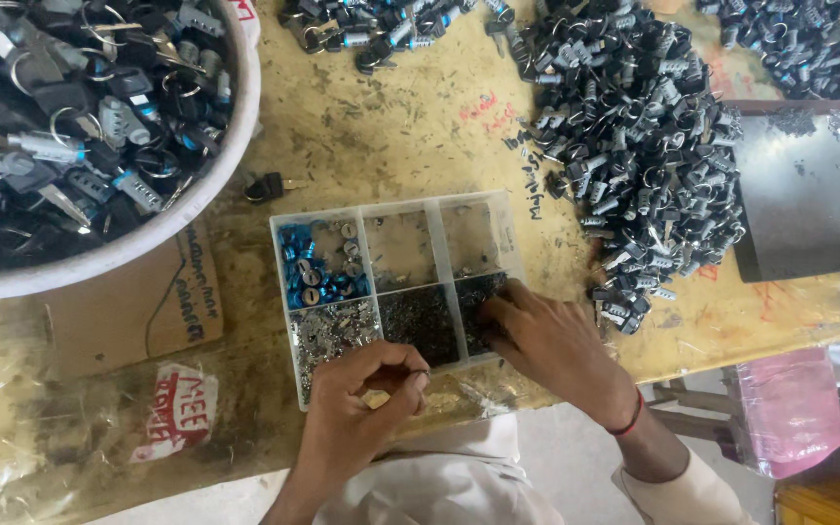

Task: The person assembles keychains by hand at a workbench. They pick a key from a pile, insert a small metal pin, and attach a blue plastic cap, repeating the process for multiple units.

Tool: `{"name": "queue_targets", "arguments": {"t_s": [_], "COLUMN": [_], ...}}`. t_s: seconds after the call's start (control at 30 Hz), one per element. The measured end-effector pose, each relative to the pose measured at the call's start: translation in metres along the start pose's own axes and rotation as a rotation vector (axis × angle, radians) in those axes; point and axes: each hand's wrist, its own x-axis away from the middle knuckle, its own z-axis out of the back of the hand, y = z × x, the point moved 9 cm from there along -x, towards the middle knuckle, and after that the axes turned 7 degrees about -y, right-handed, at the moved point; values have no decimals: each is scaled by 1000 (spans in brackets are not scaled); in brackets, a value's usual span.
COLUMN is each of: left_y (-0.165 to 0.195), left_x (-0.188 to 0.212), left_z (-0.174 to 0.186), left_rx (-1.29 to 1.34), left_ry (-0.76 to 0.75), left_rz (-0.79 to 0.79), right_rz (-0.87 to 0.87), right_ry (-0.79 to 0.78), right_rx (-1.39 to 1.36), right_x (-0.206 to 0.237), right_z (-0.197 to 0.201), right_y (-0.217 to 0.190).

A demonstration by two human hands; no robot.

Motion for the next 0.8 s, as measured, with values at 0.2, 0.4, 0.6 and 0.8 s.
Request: {"name": "queue_targets", "arguments": {"t_s": [0.2, 0.4, 0.6, 0.8], "left_y": [-1, 3, -6, -1], "left_x": [1, 4, 2, 10], "left_z": [-1, -1, -19, -16], "left_rx": [-10, -39, 267, 290], "left_ry": [7, 12, -85, -165], "left_rz": [16, -12, 45, 41], "right_rz": [47, 36, 303, 365], "right_ry": [119, 349, 203, 198], "right_rx": [12, -470, -700, -657], "right_x": [4, 11, 37, 42], "right_z": [-1, -2, 0, 16], "right_y": [2, 22, -43, -68]}}
